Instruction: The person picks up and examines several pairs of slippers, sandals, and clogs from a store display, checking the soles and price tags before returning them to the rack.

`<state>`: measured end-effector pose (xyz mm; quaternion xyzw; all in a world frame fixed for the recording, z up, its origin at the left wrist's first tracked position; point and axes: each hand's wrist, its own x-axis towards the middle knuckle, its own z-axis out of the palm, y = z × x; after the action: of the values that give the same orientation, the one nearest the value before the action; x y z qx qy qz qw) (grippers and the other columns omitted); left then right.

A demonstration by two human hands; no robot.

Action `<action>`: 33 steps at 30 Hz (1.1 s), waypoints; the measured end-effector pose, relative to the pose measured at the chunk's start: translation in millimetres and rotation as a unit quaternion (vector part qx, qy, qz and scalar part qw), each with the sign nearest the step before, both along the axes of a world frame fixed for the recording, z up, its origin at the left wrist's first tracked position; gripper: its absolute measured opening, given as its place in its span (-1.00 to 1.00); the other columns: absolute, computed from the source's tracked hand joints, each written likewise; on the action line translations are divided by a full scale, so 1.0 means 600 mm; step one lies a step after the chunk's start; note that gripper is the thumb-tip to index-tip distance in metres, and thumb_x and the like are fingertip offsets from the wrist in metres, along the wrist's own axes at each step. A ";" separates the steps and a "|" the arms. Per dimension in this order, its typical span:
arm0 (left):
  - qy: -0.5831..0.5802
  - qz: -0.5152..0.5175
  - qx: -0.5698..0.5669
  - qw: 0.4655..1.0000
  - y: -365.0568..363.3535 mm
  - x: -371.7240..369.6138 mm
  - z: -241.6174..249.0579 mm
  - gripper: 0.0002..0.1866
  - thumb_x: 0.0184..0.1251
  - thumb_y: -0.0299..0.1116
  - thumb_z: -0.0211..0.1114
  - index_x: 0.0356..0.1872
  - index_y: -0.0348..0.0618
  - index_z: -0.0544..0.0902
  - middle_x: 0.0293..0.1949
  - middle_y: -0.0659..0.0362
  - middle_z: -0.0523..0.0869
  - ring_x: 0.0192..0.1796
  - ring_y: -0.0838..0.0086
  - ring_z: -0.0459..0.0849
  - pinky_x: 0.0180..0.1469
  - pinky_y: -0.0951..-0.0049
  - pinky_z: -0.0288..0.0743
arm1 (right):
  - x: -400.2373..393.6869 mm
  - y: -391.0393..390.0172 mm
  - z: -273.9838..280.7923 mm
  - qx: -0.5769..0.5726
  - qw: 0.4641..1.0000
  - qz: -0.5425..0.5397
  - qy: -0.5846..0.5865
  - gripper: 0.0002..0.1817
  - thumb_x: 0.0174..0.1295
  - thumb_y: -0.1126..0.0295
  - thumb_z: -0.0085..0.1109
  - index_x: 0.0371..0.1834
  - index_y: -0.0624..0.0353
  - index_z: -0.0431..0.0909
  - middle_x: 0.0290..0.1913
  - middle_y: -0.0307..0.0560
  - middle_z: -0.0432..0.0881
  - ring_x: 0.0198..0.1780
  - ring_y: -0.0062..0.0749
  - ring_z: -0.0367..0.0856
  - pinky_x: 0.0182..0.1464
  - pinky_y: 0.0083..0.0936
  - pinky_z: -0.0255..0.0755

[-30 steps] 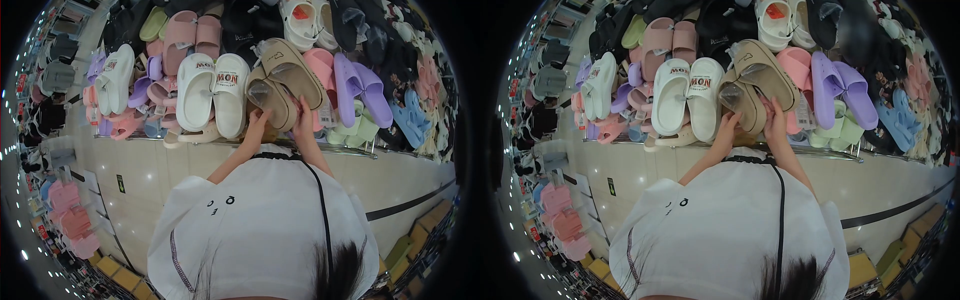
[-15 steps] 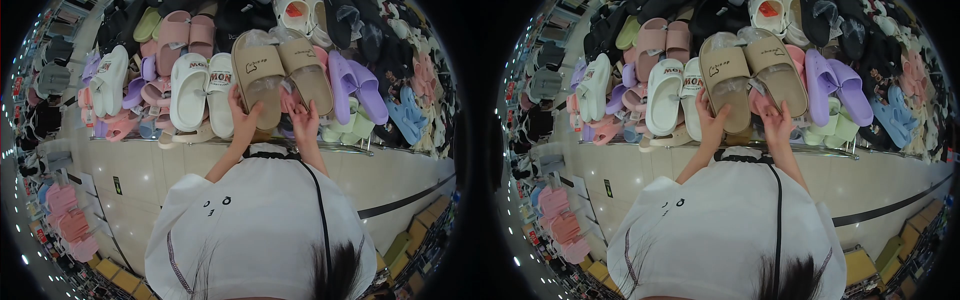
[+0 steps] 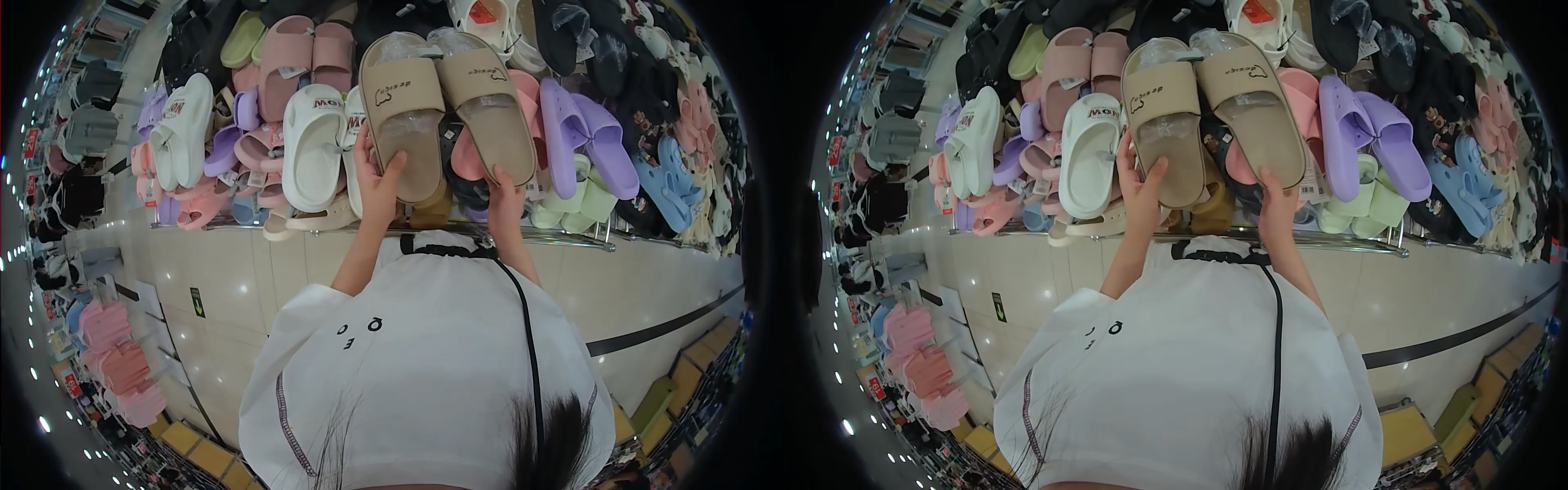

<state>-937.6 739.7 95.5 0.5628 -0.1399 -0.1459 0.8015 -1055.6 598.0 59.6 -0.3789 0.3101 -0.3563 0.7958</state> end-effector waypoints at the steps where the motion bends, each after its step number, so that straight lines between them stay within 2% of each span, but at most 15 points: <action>1: -0.005 -0.002 0.010 1.000 0.003 0.005 -0.001 -0.27 0.13 -0.46 0.21 0.27 -0.28 -0.02 0.08 0.07 0.29 0.06 0.42 0.38 0.09 0.48 0.28 | 0.002 0.003 -0.003 0.001 1.000 -0.003 -0.001 -0.56 0.09 0.41 0.10 0.07 0.21 0.28 -0.01 -0.16 0.45 0.01 -0.47 0.39 0.11 -0.49 0.22; 3: 0.005 0.002 0.040 0.999 0.006 0.013 -0.018 -0.27 0.14 -0.45 0.21 0.27 -0.30 -0.02 0.09 0.06 0.28 0.09 0.41 0.35 0.11 0.48 0.25 | 0.003 0.010 -0.019 -0.044 0.997 0.038 0.047 -0.50 0.05 0.46 0.15 0.10 0.24 0.26 -0.01 -0.14 0.45 0.02 -0.48 0.39 0.10 -0.57 0.21; 5: 0.018 0.003 0.070 0.997 0.007 0.018 -0.042 -0.28 0.15 -0.44 0.20 0.26 -0.31 -0.02 0.10 0.05 0.27 0.13 0.40 0.32 0.14 0.47 0.23 | 0.012 0.030 -0.036 -0.035 0.993 0.094 0.060 -0.54 0.07 0.37 0.16 0.06 0.19 0.31 -0.01 -0.16 0.47 -0.05 -0.50 0.45 0.04 -0.56 0.23; 6: -0.025 0.024 0.114 0.993 0.005 0.021 -0.054 -0.28 0.15 -0.43 0.21 0.26 -0.31 -0.01 0.10 0.04 0.26 0.13 0.40 0.31 0.14 0.47 0.23 | 0.017 0.039 -0.038 -0.036 0.993 0.089 0.062 -0.54 0.07 0.37 0.16 0.06 0.19 0.31 -0.01 -0.16 0.47 -0.05 -0.50 0.45 0.04 -0.56 0.23; 8: -0.066 0.040 0.157 0.985 0.003 0.029 -0.069 -0.28 0.15 -0.41 0.21 0.26 -0.30 0.00 0.10 0.03 0.25 0.14 0.40 0.29 0.14 0.47 0.23 | 0.027 0.056 -0.036 0.109 0.966 0.222 0.082 -0.63 0.08 0.25 0.14 -0.05 0.10 0.40 -0.08 -0.23 0.52 -0.16 -0.53 0.51 -0.09 -0.58 0.25; 11: -0.131 0.072 0.238 0.960 0.012 0.041 -0.078 -0.28 0.14 -0.38 0.21 0.25 -0.36 0.02 0.13 -0.03 0.23 0.16 0.32 0.28 0.16 0.42 0.19 | 0.044 0.062 -0.043 0.169 0.947 0.258 0.091 -0.71 0.09 0.15 0.12 -0.17 0.03 0.47 -0.18 -0.30 0.56 -0.25 -0.55 0.53 -0.21 -0.61 0.22; 13: -0.254 0.097 0.380 0.884 0.014 0.042 -0.074 -0.28 0.14 -0.37 0.17 0.24 -0.44 0.00 0.15 -0.16 0.21 0.20 0.09 0.21 0.22 0.29 0.09 | 0.055 0.064 -0.053 0.211 0.936 0.262 0.102 -0.70 0.08 0.13 0.12 -0.19 0.01 0.48 -0.21 -0.31 0.56 -0.26 -0.54 0.52 -0.22 -0.60 0.22; 17: -0.241 0.088 0.454 0.854 0.003 0.054 -0.047 -0.30 0.13 -0.35 0.14 0.22 -0.46 0.02 0.11 -0.22 0.24 0.14 -0.03 0.27 0.15 0.23 0.20 | 0.075 0.075 -0.091 0.297 0.893 0.318 0.115 -0.65 0.06 0.06 0.12 -0.16 -0.02 0.46 -0.25 -0.29 0.55 -0.29 -0.52 0.51 -0.26 -0.59 0.22; 19: -0.248 0.069 0.506 0.823 -0.004 0.057 -0.034 -0.33 0.13 -0.32 0.12 0.19 -0.47 0.05 0.06 -0.25 0.27 0.03 -0.06 0.38 -0.01 0.17 0.33 | 0.090 0.081 -0.112 0.325 0.884 0.317 0.111 -0.64 0.07 0.03 0.08 -0.15 -0.02 0.45 -0.29 -0.28 0.55 -0.31 -0.52 0.50 -0.28 -0.59 0.22; 20: -0.247 0.067 0.506 0.824 -0.008 0.058 -0.031 -0.33 0.13 -0.32 0.12 0.19 -0.47 0.05 0.06 -0.25 0.27 0.03 -0.06 0.38 -0.01 0.17 0.33 | 0.097 0.083 -0.118 0.352 0.874 0.317 0.108 -0.62 0.09 0.00 0.04 -0.14 -0.02 0.44 -0.32 -0.27 0.55 -0.33 -0.52 0.49 -0.29 -0.59 0.22; 21: -0.264 0.061 0.544 0.794 -0.012 0.059 -0.028 -0.32 0.13 -0.30 0.12 0.18 -0.48 0.06 0.03 -0.25 0.29 -0.06 -0.04 0.45 -0.12 0.17 0.39 | 0.101 0.085 -0.125 0.353 0.874 0.316 0.108 -0.62 0.09 0.00 0.04 -0.14 -0.02 0.44 -0.32 -0.27 0.55 -0.33 -0.52 0.49 -0.29 -0.59 0.22; 25: -0.294 0.045 0.621 0.725 -0.024 0.067 -0.014 -0.38 0.10 -0.25 0.15 0.08 -0.49 0.16 -0.08 -0.22 0.41 -0.33 0.05 0.60 -0.38 0.22 0.49 | 0.114 0.097 -0.139 0.272 0.912 0.277 0.132 -0.56 0.10 -0.09 -0.08 -0.21 0.02 0.45 -0.47 -0.18 0.54 -0.47 -0.50 0.46 -0.39 -0.61 0.24; 29: -0.304 0.002 0.670 0.677 -0.033 0.090 -0.001 -0.46 0.04 -0.21 0.21 -0.11 -0.46 0.26 -0.24 -0.15 0.53 -0.46 0.12 0.62 -0.44 0.29 0.51 | 0.125 0.092 -0.158 0.255 0.912 0.266 0.182 -0.54 0.08 -0.13 -0.09 -0.27 0.04 0.44 -0.60 -0.13 0.48 -0.62 -0.46 0.43 -0.52 -0.60 0.29; 31: -0.326 -0.022 0.702 0.632 -0.039 0.102 0.000 -0.51 -0.01 -0.17 0.26 -0.25 -0.39 0.30 -0.42 -0.06 0.61 -0.47 0.16 0.64 -0.42 0.32 0.53 | 0.128 0.089 -0.159 0.251 0.911 0.265 0.193 -0.54 0.08 -0.12 -0.09 -0.29 0.05 0.44 -0.63 -0.14 0.47 -0.64 -0.45 0.41 -0.53 -0.58 0.31; 33: -0.322 -0.037 0.705 0.631 -0.045 0.109 0.002 -0.49 -0.02 -0.16 0.28 -0.25 -0.39 0.30 -0.47 -0.04 0.61 -0.46 0.18 0.65 -0.41 0.32 0.53 | 0.131 0.087 -0.157 0.260 0.905 0.258 0.217 -0.54 0.08 -0.11 -0.07 -0.36 0.11 0.45 -0.66 -0.16 0.44 -0.68 -0.45 0.40 -0.56 -0.56 0.32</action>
<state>-872.4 712.4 96.5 0.9619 -0.2643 -0.0391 0.0587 -977.2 650.3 -34.8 -0.2935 0.4485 0.0456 0.8430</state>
